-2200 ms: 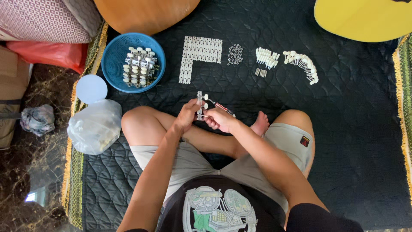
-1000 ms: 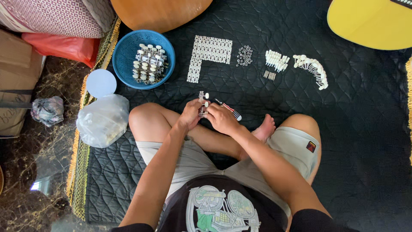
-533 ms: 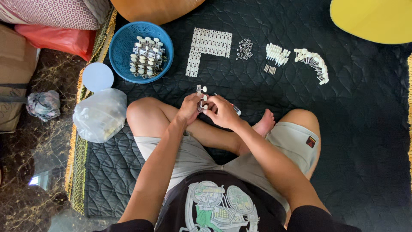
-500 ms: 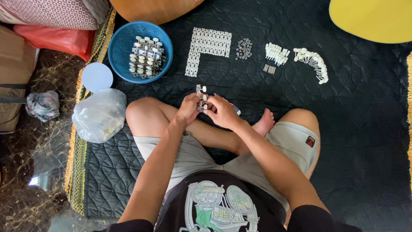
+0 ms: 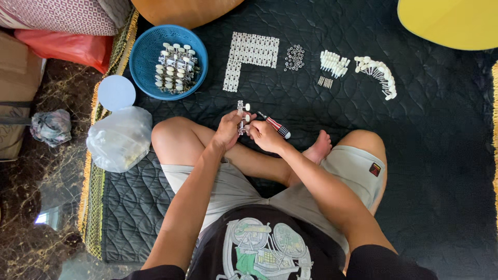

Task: The person sits on a mat and assembles small mechanical parts using a screwdriver. They repeatedly pick up white plastic pieces and metal components, insert them into a metal frame, and tighten them with a screwdriver. The person places completed assemblies into a blue basket and continues the process with additional parts.

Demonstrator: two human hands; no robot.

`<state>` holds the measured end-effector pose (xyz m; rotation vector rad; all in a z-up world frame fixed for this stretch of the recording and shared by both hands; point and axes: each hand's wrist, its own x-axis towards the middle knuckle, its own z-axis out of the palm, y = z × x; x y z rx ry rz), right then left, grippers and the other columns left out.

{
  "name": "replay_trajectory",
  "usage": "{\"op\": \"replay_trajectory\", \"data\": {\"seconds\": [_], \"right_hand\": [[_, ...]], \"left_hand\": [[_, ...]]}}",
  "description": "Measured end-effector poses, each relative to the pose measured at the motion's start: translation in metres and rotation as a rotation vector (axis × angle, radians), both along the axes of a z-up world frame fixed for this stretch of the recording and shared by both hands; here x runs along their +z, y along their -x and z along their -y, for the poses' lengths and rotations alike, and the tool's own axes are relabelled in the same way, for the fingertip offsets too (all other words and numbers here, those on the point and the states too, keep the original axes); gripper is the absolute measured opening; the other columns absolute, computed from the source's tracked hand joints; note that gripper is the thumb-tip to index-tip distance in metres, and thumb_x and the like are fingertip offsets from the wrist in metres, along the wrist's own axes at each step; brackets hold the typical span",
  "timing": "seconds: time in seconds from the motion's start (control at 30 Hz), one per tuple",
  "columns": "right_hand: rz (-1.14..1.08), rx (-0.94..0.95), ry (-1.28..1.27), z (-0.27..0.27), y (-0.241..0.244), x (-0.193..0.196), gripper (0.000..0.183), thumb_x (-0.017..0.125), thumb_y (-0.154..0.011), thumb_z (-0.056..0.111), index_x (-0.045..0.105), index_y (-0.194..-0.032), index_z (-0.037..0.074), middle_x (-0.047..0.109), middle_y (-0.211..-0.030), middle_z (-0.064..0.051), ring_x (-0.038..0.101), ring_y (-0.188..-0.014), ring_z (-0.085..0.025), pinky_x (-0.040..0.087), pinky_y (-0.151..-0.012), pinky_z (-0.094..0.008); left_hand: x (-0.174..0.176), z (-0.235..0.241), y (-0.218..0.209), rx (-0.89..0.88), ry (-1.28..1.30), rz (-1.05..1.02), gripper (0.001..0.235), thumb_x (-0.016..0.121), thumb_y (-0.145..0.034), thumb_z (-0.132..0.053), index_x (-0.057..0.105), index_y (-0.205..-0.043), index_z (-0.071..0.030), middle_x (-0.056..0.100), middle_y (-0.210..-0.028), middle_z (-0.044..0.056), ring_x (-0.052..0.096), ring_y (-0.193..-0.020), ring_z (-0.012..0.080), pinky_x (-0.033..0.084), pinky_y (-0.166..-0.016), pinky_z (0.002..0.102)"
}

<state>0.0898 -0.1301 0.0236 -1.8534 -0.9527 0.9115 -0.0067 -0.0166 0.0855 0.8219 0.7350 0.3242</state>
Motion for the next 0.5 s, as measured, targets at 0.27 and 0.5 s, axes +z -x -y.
{"op": "replay_trajectory", "data": {"seconds": [0.27,0.5], "right_hand": [[-0.16,-0.112,-0.071,-0.003,0.0,0.001,0.015,0.061,-0.091,0.014,0.073,-0.088,0.004,0.068,-0.067,-0.012,0.066,-0.053,-0.017,0.053,-0.049,-0.03],[-0.111,-0.126,-0.163,0.0,-0.009,-0.014,0.013,0.069,-0.091,0.006,0.073,-0.102,0.002,0.069,-0.077,-0.011,0.07,-0.061,-0.014,0.059,-0.049,-0.028]], "left_hand": [[-0.032,-0.008,-0.002,-0.001,0.014,0.031,0.022,0.052,-0.104,-0.016,0.065,-0.096,0.0,0.061,-0.072,0.009,0.064,-0.054,0.0193,0.057,-0.048,0.032],[-0.077,-0.013,-0.003,-0.001,-0.023,-0.053,0.021,0.057,-0.102,-0.018,0.069,-0.107,-0.002,0.062,-0.078,0.005,0.066,-0.065,0.0155,0.063,-0.056,0.029]]}}
